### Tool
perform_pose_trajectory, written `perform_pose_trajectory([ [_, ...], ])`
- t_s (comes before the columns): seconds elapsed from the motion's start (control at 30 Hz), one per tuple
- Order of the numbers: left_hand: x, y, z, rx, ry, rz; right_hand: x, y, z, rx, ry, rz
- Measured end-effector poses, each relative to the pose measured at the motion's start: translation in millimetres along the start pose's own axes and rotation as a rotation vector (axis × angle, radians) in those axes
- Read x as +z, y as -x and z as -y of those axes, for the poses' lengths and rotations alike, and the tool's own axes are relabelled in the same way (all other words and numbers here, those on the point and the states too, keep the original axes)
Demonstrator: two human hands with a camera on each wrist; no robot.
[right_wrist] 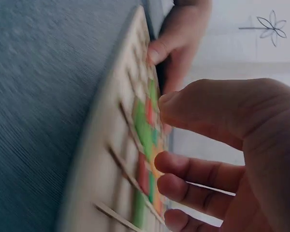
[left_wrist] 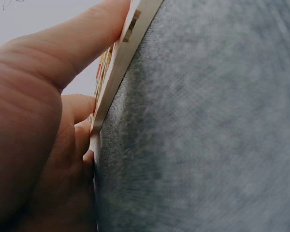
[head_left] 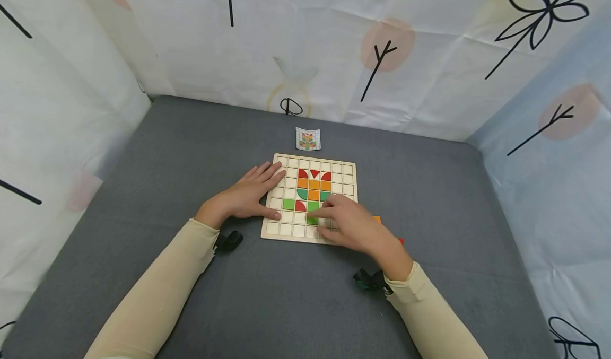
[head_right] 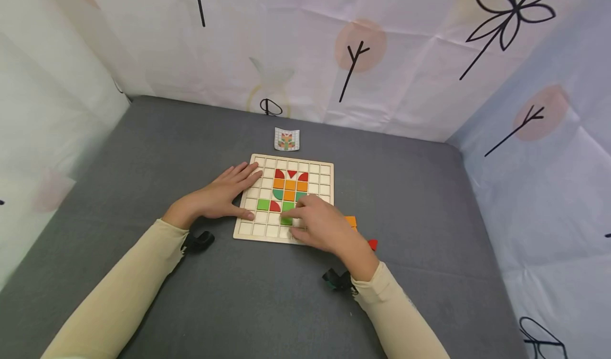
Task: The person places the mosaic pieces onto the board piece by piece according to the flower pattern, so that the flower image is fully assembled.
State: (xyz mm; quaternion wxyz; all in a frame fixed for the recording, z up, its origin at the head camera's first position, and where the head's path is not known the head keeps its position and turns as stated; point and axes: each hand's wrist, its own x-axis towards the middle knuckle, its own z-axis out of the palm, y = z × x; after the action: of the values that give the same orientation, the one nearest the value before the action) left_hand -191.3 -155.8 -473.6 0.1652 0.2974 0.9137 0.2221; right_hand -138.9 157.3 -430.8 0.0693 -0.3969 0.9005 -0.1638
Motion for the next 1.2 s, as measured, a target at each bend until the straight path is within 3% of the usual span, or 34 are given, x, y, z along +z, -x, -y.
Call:
perform_pose_trajectory([
  [0.23, -0.1, -0.4, 0.2, 0.0, 0.007, 0.0, -37, 22, -18, 0.178, -0.06, -0.064],
  [0.43, 1.2, -0.9, 2.1, -0.004, 0.0, 0.002, -53, 36, -39, 0.295, -0.07, -0.062],
  [0.77, 1.4, -1.8, 1.0, 0.0, 0.002, 0.005, -56, 41, -53, 0.455, -0.139, 0.111],
  [1.2, -0.1, -1.4, -0.4, 0.0, 0.007, 0.002, -52, 44, -63, 0.523, -0.145, 0.236],
])
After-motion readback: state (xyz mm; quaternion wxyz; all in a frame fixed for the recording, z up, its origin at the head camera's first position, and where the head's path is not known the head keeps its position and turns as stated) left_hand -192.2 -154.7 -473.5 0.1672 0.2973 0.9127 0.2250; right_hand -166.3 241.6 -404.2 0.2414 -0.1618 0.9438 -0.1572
